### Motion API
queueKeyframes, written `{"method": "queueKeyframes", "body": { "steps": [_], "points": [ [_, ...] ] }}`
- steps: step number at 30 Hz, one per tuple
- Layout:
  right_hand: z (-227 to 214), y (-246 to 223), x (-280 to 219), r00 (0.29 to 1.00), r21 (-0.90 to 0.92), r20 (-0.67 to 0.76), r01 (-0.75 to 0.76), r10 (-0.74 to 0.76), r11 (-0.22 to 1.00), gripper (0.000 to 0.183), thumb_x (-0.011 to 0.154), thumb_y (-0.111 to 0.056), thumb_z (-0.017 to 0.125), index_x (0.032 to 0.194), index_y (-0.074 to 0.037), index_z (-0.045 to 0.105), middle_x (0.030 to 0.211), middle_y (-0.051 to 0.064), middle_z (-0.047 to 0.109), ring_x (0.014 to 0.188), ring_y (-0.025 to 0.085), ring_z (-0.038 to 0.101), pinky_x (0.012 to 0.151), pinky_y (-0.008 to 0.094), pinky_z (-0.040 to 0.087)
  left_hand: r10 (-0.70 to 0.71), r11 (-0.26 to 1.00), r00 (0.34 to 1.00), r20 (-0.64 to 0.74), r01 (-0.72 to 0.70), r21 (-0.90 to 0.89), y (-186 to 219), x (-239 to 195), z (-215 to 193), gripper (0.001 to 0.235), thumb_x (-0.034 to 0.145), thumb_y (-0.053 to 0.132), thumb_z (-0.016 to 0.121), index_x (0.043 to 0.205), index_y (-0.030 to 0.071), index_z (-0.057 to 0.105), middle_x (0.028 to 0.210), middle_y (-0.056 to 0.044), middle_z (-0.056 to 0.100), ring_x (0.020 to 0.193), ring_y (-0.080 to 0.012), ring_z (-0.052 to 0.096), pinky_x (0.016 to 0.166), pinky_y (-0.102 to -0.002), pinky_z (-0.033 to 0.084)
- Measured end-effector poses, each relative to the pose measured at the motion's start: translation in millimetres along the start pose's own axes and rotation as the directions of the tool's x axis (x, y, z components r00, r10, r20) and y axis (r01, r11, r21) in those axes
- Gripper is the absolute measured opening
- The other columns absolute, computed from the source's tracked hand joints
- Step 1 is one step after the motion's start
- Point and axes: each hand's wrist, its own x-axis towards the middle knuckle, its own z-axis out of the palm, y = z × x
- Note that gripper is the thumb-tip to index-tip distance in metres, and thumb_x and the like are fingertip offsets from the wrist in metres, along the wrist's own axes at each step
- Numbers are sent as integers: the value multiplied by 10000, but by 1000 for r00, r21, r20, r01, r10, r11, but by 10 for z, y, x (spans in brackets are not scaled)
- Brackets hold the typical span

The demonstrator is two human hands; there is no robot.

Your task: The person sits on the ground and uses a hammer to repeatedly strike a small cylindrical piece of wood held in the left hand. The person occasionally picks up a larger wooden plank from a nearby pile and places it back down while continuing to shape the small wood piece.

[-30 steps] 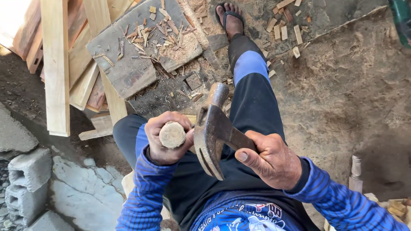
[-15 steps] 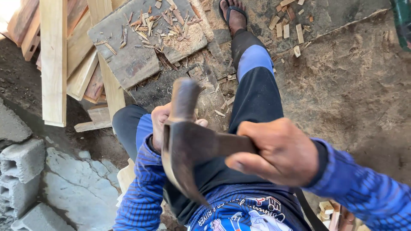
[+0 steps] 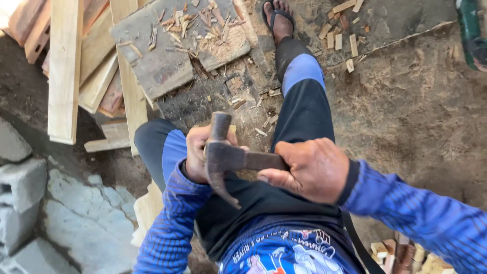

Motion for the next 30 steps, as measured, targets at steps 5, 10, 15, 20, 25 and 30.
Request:
{"method": "queueKeyframes", "body": {
  "steps": [5, 10, 15, 20, 25, 30],
  "points": [
    [-149, -189, -168, 975, 220, -104, 214, -195, 952, 463, 864, -524, 721, 741, -93, 604, 632, 130, 614, 581, 353, 651, 497, 439, 491, 118, 988, 993, -23, -115, 100, -101, -214, 14, 223, 810, 79, 891, 777, 70, 671, 777, 17, 672, 708, -68, 645, 632, -249, 532],
    [-70, -66, -25, 993, -3, -75, 96, -96, 995, 506, 900, -547, 699, 747, -77, 589, 646, 133, 628, 625, 392, 644, 532, 484, 478, 97, 991, 995, 28, -99, 94, 13, 152, -49, 232, 780, 101, 891, 815, 56, 665, 754, 7, 657, 693, -76, 630, 623, -256, 534],
    [130, 72, 45, 993, 75, -100, 71, -63, 995, 523, 853, -581, 686, 749, -76, 606, 616, 140, 626, 605, 391, 640, 493, 472, 469, 156, 982, 988, -18, -153, 115, -174, -51, -43, 226, 789, 93, 918, 812, 54, 696, 879, -73, 697, 728, -153, 672, 647, -287, 568],
    [100, 268, -77, 982, 363, -184, 27, 44, 931, 482, 934, -545, 622, 790, -85, 603, 564, 98, 534, 500, 268, 560, 453, 388, 436, 443, 888, 831, -336, -354, 294, 169, 264, -89, 206, 892, 49, 803, 996, 32, 627, 952, -83, 698, 843, -168, 684, 803, -294, 572],
    [163, 451, -178, 983, 548, -146, -16, 114, 836, 537, 923, -583, 585, 838, -53, 620, 521, 43, 384, 471, 120, 362, 425, 330, 356, 240, 958, 955, -173, -204, 203, 346, 284, -118, 202, 872, 2, 831, 950, 25, 646, 894, -71, 684, 841, -154, 665, 794, -298, 571],
    [248, 474, -232, 988, 732, 11, -112, 153, 672, 582, 935, -615, 564, 834, -44, 621, 547, -35, 399, 526, 58, 369, 433, 299, 344, 117, 981, 986, -123, -96, 168, 371, 218, -48, 200, 843, 18, 838, 905, 22, 648, 868, -60, 677, 823, -145, 656, 786, -288, 554]
  ]
}}
